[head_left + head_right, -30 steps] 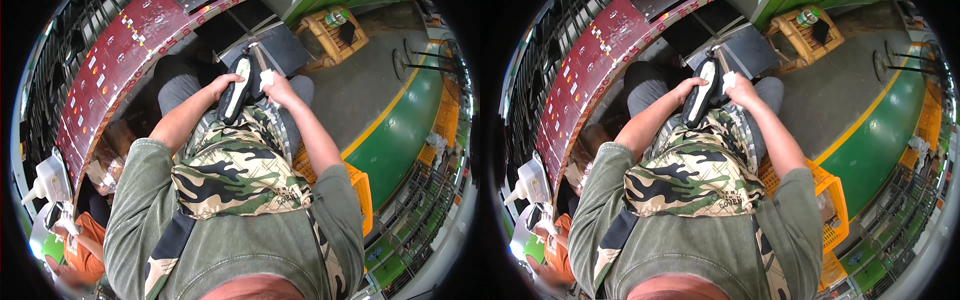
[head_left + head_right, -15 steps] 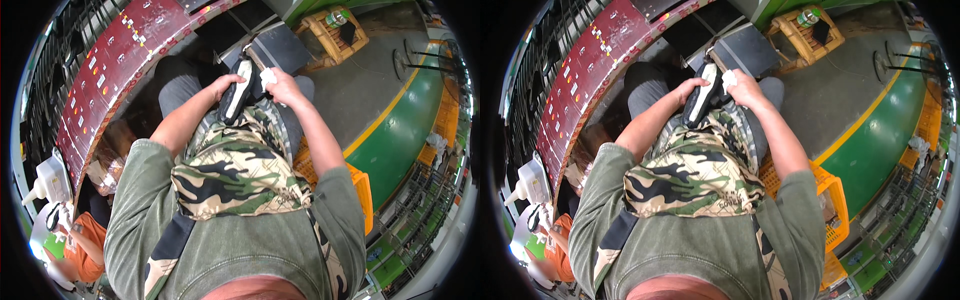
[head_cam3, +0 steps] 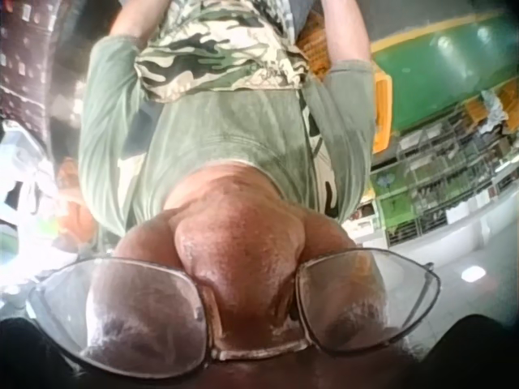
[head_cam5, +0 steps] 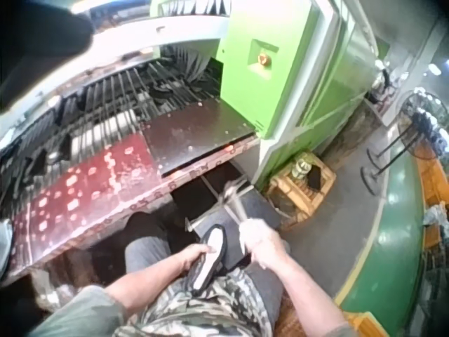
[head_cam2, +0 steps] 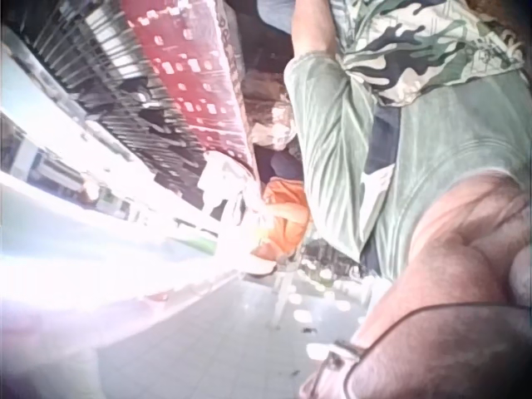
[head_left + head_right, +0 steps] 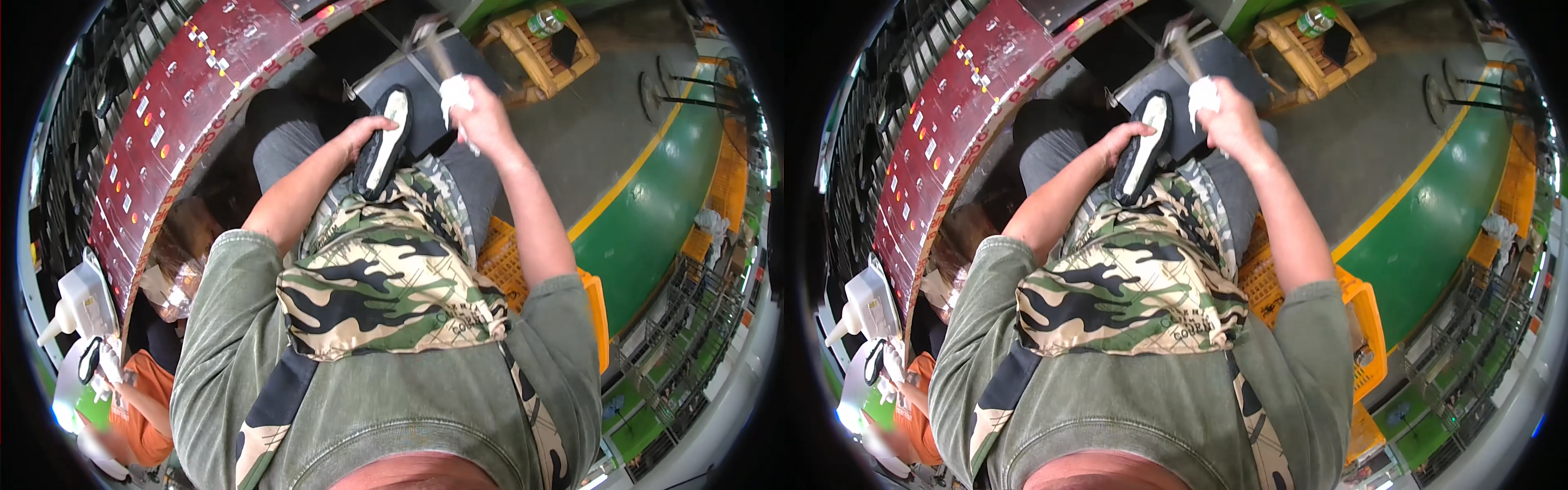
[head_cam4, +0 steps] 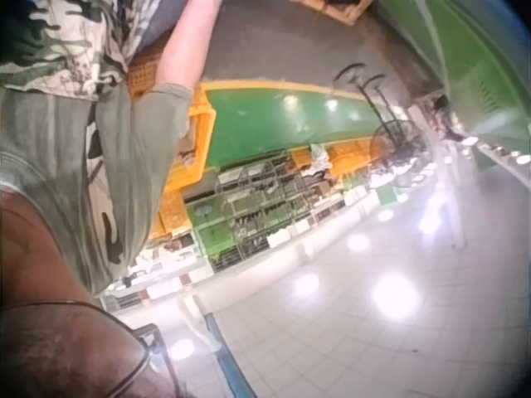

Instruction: Hammering shoe soles and managing components on a production line.

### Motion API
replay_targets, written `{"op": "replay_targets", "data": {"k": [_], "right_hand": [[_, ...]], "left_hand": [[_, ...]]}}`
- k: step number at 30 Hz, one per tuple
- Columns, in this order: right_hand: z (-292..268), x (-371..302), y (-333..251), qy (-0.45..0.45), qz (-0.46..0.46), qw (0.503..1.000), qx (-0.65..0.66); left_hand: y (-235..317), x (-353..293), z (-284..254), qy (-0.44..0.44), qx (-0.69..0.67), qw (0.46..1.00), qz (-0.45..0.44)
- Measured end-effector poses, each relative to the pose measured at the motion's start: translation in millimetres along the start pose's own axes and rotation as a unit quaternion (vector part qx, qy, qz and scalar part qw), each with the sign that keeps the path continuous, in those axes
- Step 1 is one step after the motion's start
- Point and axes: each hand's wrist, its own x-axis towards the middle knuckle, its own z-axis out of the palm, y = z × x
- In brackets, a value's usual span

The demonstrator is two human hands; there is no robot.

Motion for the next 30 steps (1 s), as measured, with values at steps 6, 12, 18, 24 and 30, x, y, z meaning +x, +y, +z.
{"op": "replay_targets", "data": {"k": [6, 12, 18, 24, 30], "right_hand": [[33.7, -4.5, 56.0, 0.236, -0.154, 0.959, -0.02], [2.3, -9.8, 28.3, 0.05, 0.032, 0.987, 0.15], [35.8, -3.5, 64.1, 0.226, -0.104, 0.963, 0.103], [11.7, -5.6, 15.6, 0.025, 0.016, 0.998, 0.06], [36.1, 2.2, 46.1, 0.236, -0.169, 0.957, -0.007]], "left_hand": [[3.5, 6.3, 10.5, 0.005, 0.008, 1.0, 0.016], [-4.1, 6.8, -4.9, 0.013, -0.002, 1.0, 0.021], [3.1, 5.2, 7.7, 0.007, 0.012, 1.0, 0.025], [-1.1, 2.2, -1.8, 0.005, -0.001, 1.0, 0.02], [2.7, 4.1, 10.3, 0.017, 0.019, 1.0, 0.01]]}}
